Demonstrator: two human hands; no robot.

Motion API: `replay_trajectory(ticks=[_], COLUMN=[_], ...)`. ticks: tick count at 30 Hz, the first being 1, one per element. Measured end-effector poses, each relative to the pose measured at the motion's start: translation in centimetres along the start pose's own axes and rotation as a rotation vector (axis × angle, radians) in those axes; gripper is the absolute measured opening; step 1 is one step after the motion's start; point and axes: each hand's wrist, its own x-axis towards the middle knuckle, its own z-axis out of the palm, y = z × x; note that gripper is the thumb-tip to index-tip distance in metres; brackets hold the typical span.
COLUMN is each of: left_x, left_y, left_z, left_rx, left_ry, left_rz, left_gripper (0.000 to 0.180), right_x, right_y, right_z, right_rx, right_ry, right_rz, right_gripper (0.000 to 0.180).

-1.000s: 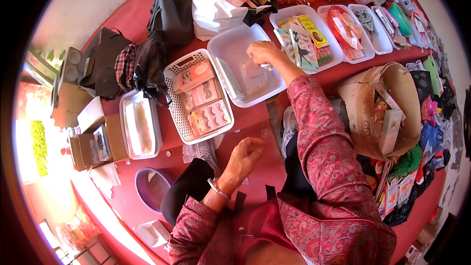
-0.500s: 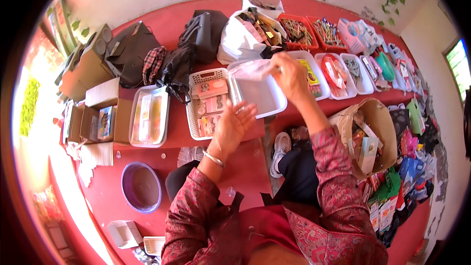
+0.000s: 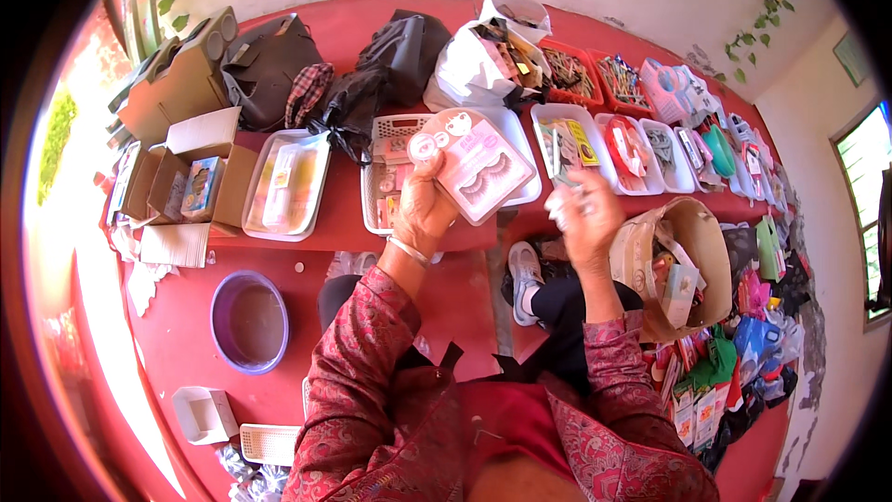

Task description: The person sits on the floor and organizes small packaged items, such as cosmetic pads and wipes, into white plastic baskets. They pick up items from a pile, wipe them with a cloth, and place them into the baskets.

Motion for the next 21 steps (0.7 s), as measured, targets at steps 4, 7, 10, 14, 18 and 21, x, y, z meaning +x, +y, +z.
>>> replay_trajectory(ticks=[4,7,10,14,18,21], left_x=[0.9,1.1,1.4,1.4,1.6,1.3], left_y=[-1.7,-3.0,-4.0,-4.7,-3.8,-3.0], left_z=[0.2,0.4,0.0,0.6,-0.7,-0.8], left_rx=[-0.017,0.080,0.113,0.133,0.088,-0.006], left_ry=[0.003,-0.019,0.042,0.056,0.016,-0.122], left_rz=[-0.068,-0.098,-0.145,-0.171,-0.178,-0.171], left_gripper=[0.041,0.043,0.044,0.042,0.040,0.039], right_x=[3.9,5.3,5.1,4.3,2.2,2.1], right_y=[-0.2,-0.2,1.1,2.3,-0.6,-0.3], right_z=[-2.2,-0.3,0.9,1.2,2.2,1.6], right_rx=[0.496,0.938,1.031,0.151,0.036,0.365], right_ry=[0.203,0.089,-0.025,-0.205,-0.757,-0.635], right_rz=[0.466,0.389,0.497,-0.097,-0.231,0.034], right_gripper=[0.024,0.026,0.030,0.029,0.039,0.044])
